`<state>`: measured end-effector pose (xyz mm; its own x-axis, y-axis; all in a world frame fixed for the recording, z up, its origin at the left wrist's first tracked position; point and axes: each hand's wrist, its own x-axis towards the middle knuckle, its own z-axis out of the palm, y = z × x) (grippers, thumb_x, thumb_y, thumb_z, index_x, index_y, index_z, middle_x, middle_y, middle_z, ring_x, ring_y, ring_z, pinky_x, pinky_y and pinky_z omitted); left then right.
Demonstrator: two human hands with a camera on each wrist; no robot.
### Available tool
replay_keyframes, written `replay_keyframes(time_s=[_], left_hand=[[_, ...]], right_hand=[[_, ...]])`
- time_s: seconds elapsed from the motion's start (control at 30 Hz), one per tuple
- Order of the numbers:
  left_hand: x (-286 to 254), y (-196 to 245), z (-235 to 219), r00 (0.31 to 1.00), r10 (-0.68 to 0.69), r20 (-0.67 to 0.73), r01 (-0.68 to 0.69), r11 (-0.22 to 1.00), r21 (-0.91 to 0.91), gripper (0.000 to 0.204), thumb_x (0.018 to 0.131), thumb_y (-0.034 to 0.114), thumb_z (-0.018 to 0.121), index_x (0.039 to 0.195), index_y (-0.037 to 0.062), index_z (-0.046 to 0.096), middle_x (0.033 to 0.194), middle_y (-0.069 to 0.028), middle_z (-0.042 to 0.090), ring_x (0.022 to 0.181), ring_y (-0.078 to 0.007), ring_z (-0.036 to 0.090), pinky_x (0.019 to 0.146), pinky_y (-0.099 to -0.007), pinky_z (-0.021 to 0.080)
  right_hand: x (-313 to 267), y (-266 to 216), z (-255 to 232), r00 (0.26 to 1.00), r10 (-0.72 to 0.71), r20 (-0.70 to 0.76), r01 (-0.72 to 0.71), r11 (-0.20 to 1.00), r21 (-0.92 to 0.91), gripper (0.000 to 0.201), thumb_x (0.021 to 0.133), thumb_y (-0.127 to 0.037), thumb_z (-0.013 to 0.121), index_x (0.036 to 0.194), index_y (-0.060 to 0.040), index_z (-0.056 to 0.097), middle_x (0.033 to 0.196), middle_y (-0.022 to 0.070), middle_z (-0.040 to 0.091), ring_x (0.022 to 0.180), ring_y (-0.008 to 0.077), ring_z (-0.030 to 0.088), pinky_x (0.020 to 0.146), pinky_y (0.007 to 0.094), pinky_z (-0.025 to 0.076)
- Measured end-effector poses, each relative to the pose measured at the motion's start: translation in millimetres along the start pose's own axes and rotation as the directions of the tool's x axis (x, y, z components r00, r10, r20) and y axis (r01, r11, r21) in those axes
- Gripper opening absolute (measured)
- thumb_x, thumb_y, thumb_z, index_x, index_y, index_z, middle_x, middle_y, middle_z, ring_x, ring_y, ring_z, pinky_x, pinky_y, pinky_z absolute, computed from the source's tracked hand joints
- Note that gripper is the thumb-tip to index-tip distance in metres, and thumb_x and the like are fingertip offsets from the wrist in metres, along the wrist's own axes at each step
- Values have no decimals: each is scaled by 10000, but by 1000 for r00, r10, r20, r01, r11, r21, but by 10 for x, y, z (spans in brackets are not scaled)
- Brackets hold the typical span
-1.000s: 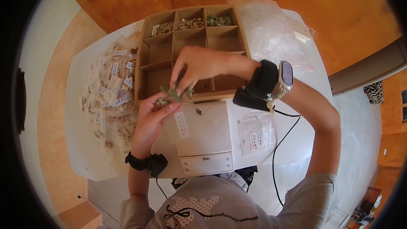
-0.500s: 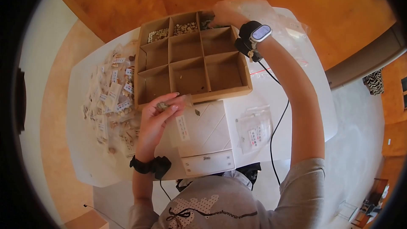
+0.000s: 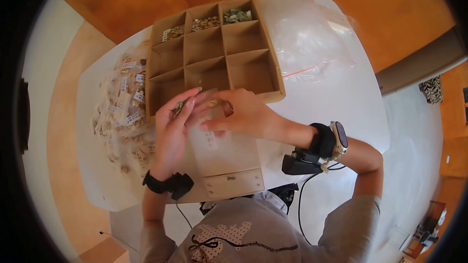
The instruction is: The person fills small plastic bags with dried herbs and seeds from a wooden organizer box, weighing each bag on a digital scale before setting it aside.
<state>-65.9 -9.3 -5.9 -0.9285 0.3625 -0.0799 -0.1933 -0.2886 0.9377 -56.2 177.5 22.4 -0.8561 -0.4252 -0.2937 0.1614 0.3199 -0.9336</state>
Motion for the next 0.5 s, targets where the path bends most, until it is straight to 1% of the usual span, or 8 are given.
replay_keyframes(time_s=[0.1,0.17,0.27,0.33,0.37,0.4,0.47,0.5], left_hand=[[272,195,110,992,-92,88,81,989,121,296,917,104,463,1143,-85,491,1108,-210,562,973,-272,601,855,-324,508],[690,303,93,988,-16,153,-5,991,134,301,916,100,456,1135,-105,485,1099,-224,559,968,-281,603,858,-327,509],[1498,381,123,978,55,203,-97,974,207,329,908,108,468,1095,-163,474,1036,-256,572,950,-289,611,838,-303,516],[2003,356,202,977,85,197,-134,958,252,290,890,55,476,1059,-181,480,983,-257,590,931,-292,618,829,-298,522],[2286,282,171,966,128,223,-191,938,290,339,869,139,542,1059,-140,512,950,-210,621,942,-309,614,811,-309,520],[2522,281,182,966,93,241,-201,856,476,405,865,211,548,1097,-116,499,1000,-204,603,990,-312,584,843,-336,491],[2840,275,255,965,22,263,-225,589,776,536,858,357,560,1173,-69,473,1099,-191,568,1088,-318,524,906,-390,434],[2859,269,314,978,39,206,-179,671,720,594,859,390,547,1230,-52,406,1174,-186,507,1136,-296,469,927,-379,402]], right_hand=[[-95,130,-153,994,27,-102,-9,985,172,556,773,-247,692,1149,97,471,785,127,643,669,143,646,592,226,490],[-111,135,-360,983,64,-174,-7,951,308,536,776,-174,689,1160,113,450,873,114,634,758,134,640,651,207,500],[-39,218,-660,952,56,-300,117,841,529,495,796,-129,665,1191,73,445,916,68,620,814,100,600,679,197,497],[29,188,-892,960,-17,-280,148,878,456,474,819,-135,635,1197,80,447,985,58,602,868,94,586,735,188,488],[152,288,-1027,940,-42,-338,183,899,397,433,830,-144,616,1178,71,474,1018,55,593,913,89,574,775,182,473],[284,352,-1183,936,-132,-325,267,869,416,399,834,-155,608,1159,52,505,1040,66,589,959,98,562,813,195,462],[537,359,-1555,926,-217,-308,296,926,236,281,855,-202,576,1007,34,595,823,12,577,731,66,539,653,194,450],[713,311,-1717,921,-221,-320,271,955,121,258,850,-232,579,916,15,617,697,-2,531,612,60,483,587,192,417]])
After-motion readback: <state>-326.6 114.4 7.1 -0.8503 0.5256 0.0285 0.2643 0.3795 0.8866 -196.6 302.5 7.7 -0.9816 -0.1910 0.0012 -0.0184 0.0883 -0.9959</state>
